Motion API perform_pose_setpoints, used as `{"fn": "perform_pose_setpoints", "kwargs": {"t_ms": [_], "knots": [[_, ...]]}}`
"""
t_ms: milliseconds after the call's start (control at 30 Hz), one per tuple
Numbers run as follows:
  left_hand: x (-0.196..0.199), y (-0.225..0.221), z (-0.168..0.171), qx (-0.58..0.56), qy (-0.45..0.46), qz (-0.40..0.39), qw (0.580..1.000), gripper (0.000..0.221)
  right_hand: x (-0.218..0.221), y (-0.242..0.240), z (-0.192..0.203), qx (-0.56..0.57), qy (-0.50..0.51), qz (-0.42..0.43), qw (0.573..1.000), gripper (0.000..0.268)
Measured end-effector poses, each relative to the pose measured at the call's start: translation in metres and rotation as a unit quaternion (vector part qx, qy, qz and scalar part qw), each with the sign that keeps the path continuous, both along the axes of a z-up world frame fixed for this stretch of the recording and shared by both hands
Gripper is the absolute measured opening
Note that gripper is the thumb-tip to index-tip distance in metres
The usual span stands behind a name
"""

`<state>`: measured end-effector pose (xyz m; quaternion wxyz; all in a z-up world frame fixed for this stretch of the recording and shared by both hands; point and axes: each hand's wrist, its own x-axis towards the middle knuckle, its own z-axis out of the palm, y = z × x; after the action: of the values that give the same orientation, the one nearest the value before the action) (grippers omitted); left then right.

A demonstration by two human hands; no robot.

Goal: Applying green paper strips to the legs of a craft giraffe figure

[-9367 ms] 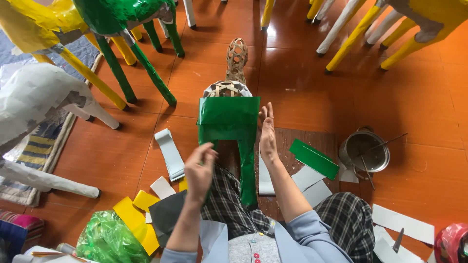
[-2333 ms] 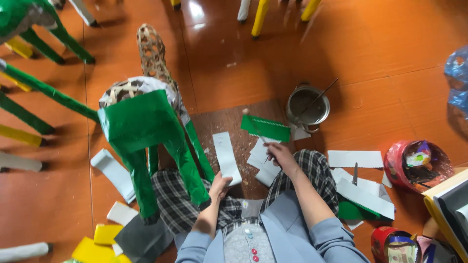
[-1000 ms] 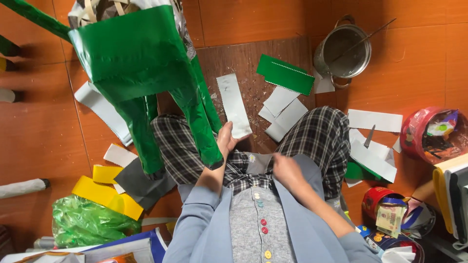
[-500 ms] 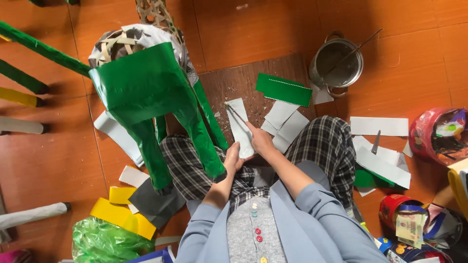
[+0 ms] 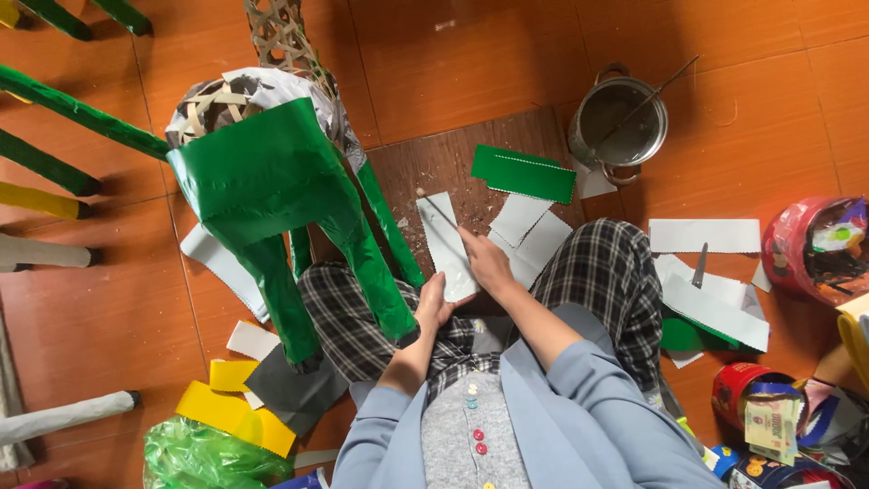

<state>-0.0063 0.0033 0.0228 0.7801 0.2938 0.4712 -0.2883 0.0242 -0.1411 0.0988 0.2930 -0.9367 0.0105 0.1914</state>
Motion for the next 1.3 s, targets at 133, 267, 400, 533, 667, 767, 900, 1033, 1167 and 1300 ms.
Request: {"fn": "perform_pose_setpoints", "kwargs": {"t_ms": [133, 267, 400, 533, 667, 767, 900, 1033, 1167, 1300], "knots": [[-0.001, 0.001, 0.003, -0.014, 0.002, 0.015, 1.000, 0.052, -0.019, -0.019, 0.022, 0.037, 0.069, -0.045, 0.996, 0.052], [0.000, -0.001, 0.014, -0.007, 0.005, 0.013, 1.000, 0.055, -0.019, -0.028, 0.033, -0.029, 0.091, -0.024, 0.995, 0.056], [0.000, -0.001, 0.027, -0.005, 0.007, 0.016, 1.000, 0.054, -0.014, -0.022, 0.005, -0.035, 0.066, -0.022, 0.997, 0.059], [0.006, -0.002, 0.035, -0.005, 0.009, 0.007, 1.000, 0.051, -0.021, -0.030, -0.026, -0.099, -0.041, 0.011, 0.994, 0.061], [0.004, -0.001, 0.033, -0.004, 0.008, 0.014, 1.000, 0.050, -0.014, -0.034, -0.040, -0.076, -0.072, -0.025, 0.994, 0.064], [0.003, -0.003, 0.046, 0.001, -0.001, 0.002, 1.000, 0.050, -0.023, -0.037, -0.058, -0.107, -0.116, 0.011, 0.987, 0.060], [0.000, -0.004, 0.046, 0.008, -0.001, 0.023, 1.000, 0.052, -0.010, -0.051, 0.001, -0.071, -0.075, -0.068, 0.992, 0.051], [-0.009, 0.001, 0.026, 0.017, -0.032, 0.022, 0.999, 0.044, 0.019, -0.105, 0.061, 0.097, -0.148, -0.305, 0.936, 0.051], [-0.010, 0.001, 0.026, 0.042, -0.033, 0.014, 0.998, 0.039, 0.037, -0.182, 0.088, -0.090, -0.110, -0.364, 0.920, 0.025], [-0.010, 0.001, 0.016, 0.061, -0.029, 0.016, 0.998, 0.038, 0.039, -0.199, 0.106, -0.210, -0.088, -0.264, 0.937, 0.036]]}}
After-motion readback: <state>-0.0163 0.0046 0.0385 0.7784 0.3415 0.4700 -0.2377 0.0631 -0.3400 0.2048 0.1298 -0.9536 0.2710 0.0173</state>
